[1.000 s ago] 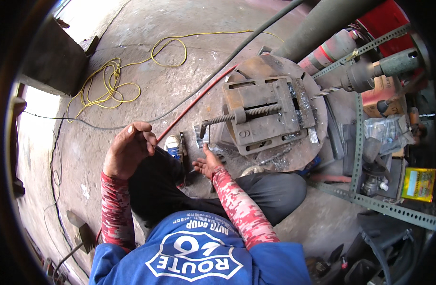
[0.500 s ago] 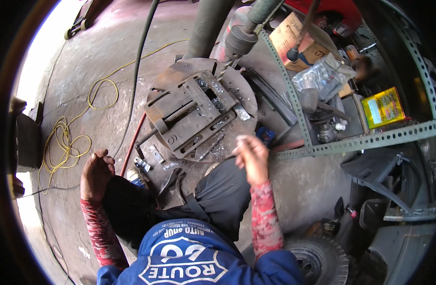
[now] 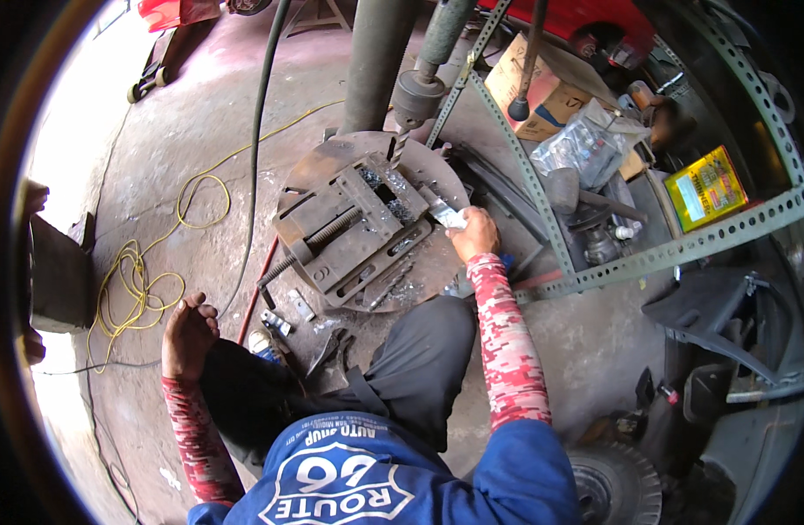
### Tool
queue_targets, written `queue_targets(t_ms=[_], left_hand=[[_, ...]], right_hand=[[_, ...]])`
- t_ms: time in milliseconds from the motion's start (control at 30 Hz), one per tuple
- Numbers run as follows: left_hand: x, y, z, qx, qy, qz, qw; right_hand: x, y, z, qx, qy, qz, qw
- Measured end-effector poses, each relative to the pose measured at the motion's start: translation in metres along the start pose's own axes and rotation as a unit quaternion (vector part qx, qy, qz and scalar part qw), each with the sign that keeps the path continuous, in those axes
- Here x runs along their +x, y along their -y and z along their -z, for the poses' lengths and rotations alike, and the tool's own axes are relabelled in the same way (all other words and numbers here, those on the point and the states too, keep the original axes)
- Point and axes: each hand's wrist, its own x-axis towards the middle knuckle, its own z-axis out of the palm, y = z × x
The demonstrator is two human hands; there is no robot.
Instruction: The person secures a small metal piece in a drill press vise, drills a hole, and then uses pliers to remove the piece. The person repeats this process with another metal piece.
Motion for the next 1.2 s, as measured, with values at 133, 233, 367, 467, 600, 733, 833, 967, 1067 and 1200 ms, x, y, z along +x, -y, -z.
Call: queue_targets(t_ms=[133,233,367,467,600,733,833,967,1067,1200], left_hand=[[0.003,0.002,-0.006,0.004,0.002,-0.004,1.000],[0.004,0.003,-0.010,0.012,-0.001,0.001,1.000],[0.003,0.000,-0.009,0.022,-0.011,0.011,1.000],[0.001,0.000,-0.008,0.020,-0.016,0.013,1.000],[0.001,0.000,-0.010,0.023,-0.001,0.016,1.000],[0.001,0.000,-0.010,0.031,-0.013,0.014,0.999],[-0.001,-0.001,-0.009,0.048,0.012,0.005,0.999],[0.000,0.009,-0.013,0.133,-0.055,-0.013,0.990],[0.003,0.027,-0.022,0.197,-0.056,-0.009,0.979],[0.009,0.054,-0.032,0.243,-0.036,0.055,0.968]], right_hand=[[-0.002,-0.013,0.016,0.037,-0.033,-0.042,0.998],[-0.004,-0.024,0.021,0.151,0.005,-0.122,0.981],[-0.018,-0.029,0.029,0.401,-0.085,-0.137,0.902],[-0.034,-0.027,0.030,0.487,-0.139,-0.074,0.859],[-0.039,-0.020,0.018,0.190,-0.090,-0.103,0.972],[-0.042,-0.017,0.015,0.185,-0.072,-0.160,0.967],[-0.051,-0.016,0.027,0.456,0.022,-0.263,0.850],[-0.070,-0.002,0.038,0.558,0.057,-0.235,0.794],[-0.079,0.014,0.036,0.587,0.098,-0.224,0.772],[-0.073,0.036,0.020,0.581,0.140,-0.219,0.771]])
